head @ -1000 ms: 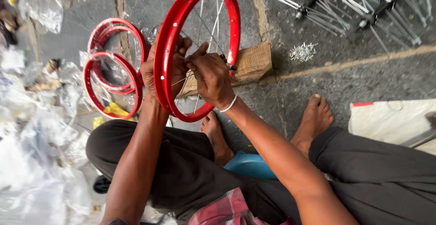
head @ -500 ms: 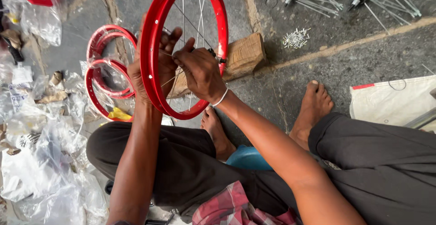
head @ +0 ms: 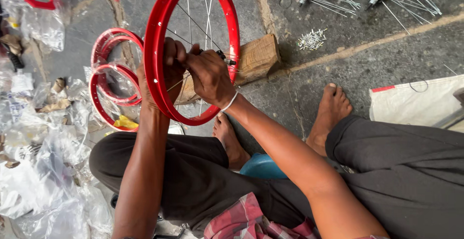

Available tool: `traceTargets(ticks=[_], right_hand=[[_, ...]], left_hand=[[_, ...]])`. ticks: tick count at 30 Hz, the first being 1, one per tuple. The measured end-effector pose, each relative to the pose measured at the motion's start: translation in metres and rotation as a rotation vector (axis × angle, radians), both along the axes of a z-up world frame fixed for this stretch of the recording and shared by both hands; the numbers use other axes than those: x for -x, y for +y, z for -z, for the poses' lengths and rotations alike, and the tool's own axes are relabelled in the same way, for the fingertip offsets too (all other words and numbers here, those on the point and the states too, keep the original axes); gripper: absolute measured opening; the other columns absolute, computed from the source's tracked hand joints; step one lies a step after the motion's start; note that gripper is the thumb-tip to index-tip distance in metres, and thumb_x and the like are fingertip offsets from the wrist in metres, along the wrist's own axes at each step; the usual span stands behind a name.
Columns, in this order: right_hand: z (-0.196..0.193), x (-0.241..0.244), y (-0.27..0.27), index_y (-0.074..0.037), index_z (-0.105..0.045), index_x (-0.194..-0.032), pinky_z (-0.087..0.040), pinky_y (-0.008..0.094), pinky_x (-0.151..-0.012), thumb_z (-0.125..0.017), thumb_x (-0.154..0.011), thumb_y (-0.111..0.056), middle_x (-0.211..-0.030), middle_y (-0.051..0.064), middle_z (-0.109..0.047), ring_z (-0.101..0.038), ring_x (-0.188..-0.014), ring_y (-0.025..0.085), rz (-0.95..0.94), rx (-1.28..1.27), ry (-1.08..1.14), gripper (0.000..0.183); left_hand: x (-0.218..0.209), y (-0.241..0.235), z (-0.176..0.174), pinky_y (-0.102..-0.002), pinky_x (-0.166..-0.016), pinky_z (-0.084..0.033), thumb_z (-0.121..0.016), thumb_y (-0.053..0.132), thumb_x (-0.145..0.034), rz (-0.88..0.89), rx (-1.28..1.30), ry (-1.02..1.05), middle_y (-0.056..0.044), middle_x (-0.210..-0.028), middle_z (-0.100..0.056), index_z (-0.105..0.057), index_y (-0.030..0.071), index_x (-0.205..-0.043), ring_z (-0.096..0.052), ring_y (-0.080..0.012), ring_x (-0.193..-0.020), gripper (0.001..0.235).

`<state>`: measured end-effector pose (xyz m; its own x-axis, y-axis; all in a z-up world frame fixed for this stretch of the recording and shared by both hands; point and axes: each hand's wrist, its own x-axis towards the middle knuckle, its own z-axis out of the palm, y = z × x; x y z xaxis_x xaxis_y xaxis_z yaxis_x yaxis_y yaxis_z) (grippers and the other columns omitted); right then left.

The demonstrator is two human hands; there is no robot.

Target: The person is assembling a bicycle wheel by inserting spokes into a red rim and connecting them to the hub. They are sitting on the ground and using their hands to manipulate the spokes and rim.

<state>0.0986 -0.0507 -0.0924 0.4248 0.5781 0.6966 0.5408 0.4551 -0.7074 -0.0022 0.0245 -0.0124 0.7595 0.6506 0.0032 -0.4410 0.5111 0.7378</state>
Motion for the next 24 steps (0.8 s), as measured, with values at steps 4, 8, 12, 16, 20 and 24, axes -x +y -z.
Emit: traceTargets(ticks=[4, 8, 12, 16, 20, 24], right_hand=[[-0.002, 0.002, 0.002, 0.000, -0.064, -0.111, -0.050, 0.041, -0.079, -0.063, -0.095, 0.003, -0.097, 0.014, -0.073, -0.068, -0.080, 0.030, -0.005, -0.015, 0.002, 0.016], [-0.002, -0.001, 0.003, 0.000, -0.067, -0.113, -0.051, 0.042, -0.079, -0.062, -0.094, 0.005, -0.090, 0.011, -0.072, -0.067, -0.081, 0.031, -0.001, 0.013, 0.020, 0.020], [0.000, 0.000, 0.000, 0.002, -0.065, -0.114, -0.051, 0.042, -0.079, -0.062, -0.096, 0.003, -0.097, 0.014, -0.074, -0.068, -0.081, 0.029, -0.008, 0.003, 0.007, 0.018], [-0.001, 0.001, 0.005, 0.000, -0.066, -0.112, -0.052, 0.041, -0.079, -0.062, -0.096, 0.002, -0.093, 0.012, -0.073, -0.068, -0.081, 0.028, -0.002, 0.007, 0.013, 0.017], [0.002, 0.001, 0.003, -0.001, -0.066, -0.110, -0.051, 0.041, -0.078, -0.061, -0.097, 0.002, -0.096, 0.013, -0.074, -0.067, -0.081, 0.028, 0.019, 0.018, -0.003, 0.014], [-0.003, 0.000, 0.005, 0.001, -0.067, -0.110, -0.050, 0.042, -0.077, -0.063, -0.097, 0.000, -0.092, 0.012, -0.073, -0.067, -0.078, 0.029, -0.009, 0.024, 0.047, 0.013]], left_hand=[[0.003, 0.000, 0.001, -0.053, -0.114, -0.043, -0.068, 0.020, -0.077, -0.195, 0.063, 0.173, -0.004, -0.094, -0.057, -0.065, 0.008, -0.102, -0.058, -0.0198, -0.103, 0.028], [0.003, 0.007, 0.005, -0.047, -0.116, -0.042, -0.066, 0.021, -0.107, 0.039, -0.102, -0.029, -0.003, -0.088, -0.051, -0.061, 0.004, -0.100, -0.053, -0.0193, -0.094, 0.019], [0.007, 0.006, 0.012, -0.052, -0.115, -0.046, -0.066, 0.018, -0.078, -0.128, 0.003, 0.108, -0.005, -0.098, -0.062, -0.066, 0.002, -0.102, -0.062, -0.0217, -0.112, 0.028], [0.007, 0.008, 0.009, -0.052, -0.118, -0.045, -0.066, 0.010, -0.092, -0.067, -0.002, -0.006, -0.006, -0.091, -0.053, -0.064, 0.001, -0.104, -0.057, -0.0226, -0.104, 0.016], [0.008, 0.008, 0.012, -0.047, -0.116, -0.047, -0.065, 0.008, -0.094, -0.022, -0.086, -0.015, -0.005, -0.093, -0.054, -0.064, -0.001, -0.110, -0.057, -0.0221, -0.108, 0.018], [0.009, 0.012, 0.013, -0.045, -0.103, -0.055, -0.064, 0.010, -0.090, -0.069, -0.079, 0.013, -0.008, -0.103, -0.060, -0.062, 0.000, -0.111, -0.062, -0.0241, -0.114, 0.023]])
